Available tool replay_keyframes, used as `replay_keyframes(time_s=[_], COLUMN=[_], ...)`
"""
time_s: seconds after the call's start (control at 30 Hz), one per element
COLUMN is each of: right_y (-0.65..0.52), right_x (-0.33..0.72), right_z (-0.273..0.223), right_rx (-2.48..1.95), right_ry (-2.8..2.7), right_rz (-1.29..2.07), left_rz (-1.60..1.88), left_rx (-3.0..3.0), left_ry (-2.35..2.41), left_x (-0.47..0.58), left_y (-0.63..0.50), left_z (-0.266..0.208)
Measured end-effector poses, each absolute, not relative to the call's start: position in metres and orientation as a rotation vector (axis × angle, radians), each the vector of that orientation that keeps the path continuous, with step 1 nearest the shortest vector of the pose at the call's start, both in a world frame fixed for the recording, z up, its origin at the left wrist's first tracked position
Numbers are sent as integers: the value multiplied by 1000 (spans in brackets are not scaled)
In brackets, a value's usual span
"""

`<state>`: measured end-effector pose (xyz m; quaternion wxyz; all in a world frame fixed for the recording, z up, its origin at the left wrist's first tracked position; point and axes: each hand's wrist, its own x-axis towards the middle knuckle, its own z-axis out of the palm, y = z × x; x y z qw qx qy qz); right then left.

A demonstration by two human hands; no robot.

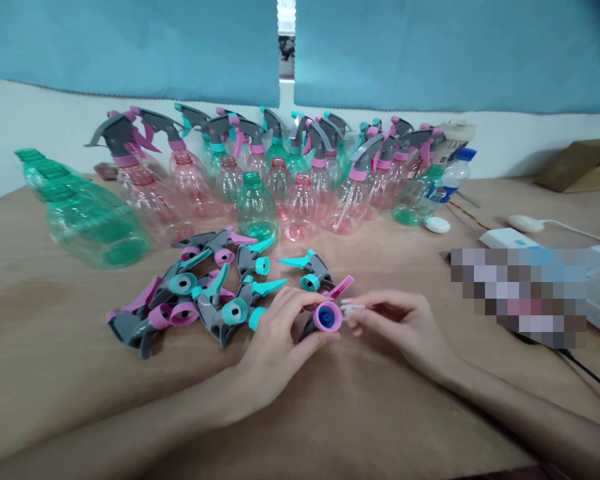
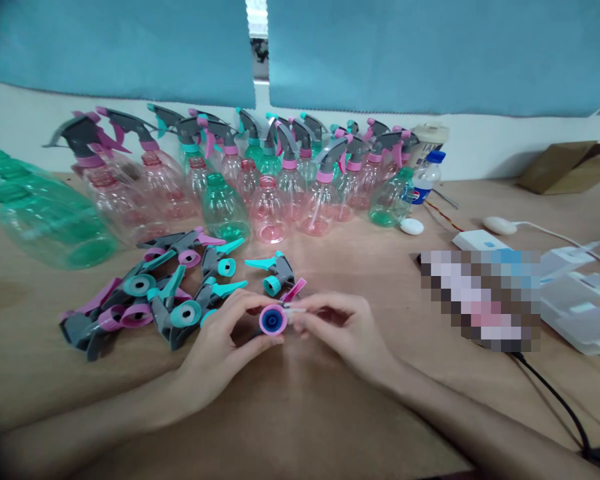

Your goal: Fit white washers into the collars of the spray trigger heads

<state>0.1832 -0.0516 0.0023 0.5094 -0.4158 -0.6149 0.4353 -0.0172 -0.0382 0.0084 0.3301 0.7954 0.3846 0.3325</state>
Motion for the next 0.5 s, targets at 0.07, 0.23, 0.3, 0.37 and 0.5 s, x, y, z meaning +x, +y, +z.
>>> replay_keyframes(time_s=[0.07,0.23,0.3,0.37,0.5], right_y=[-47,-40,-41,-43,-49], right_x=[185,190,191,191,188], right_z=[4,6,8,10,12], right_rx=[-1091,-1165,-1147,-1093,-1070], right_ry=[-1320,-1230,-1243,-1261,-1346], right_rz=[1085,1172,1214,1237,1168], left_rz=[863,889,891,885,896], left_rx=[2047,2012,2007,2007,2016], left_ry=[1039,1067,1069,1073,1079], left_x=[-17,-16,-15,-15,-15], left_y=[-39,-39,-38,-38,-38], left_z=[9,10,11,11,10])
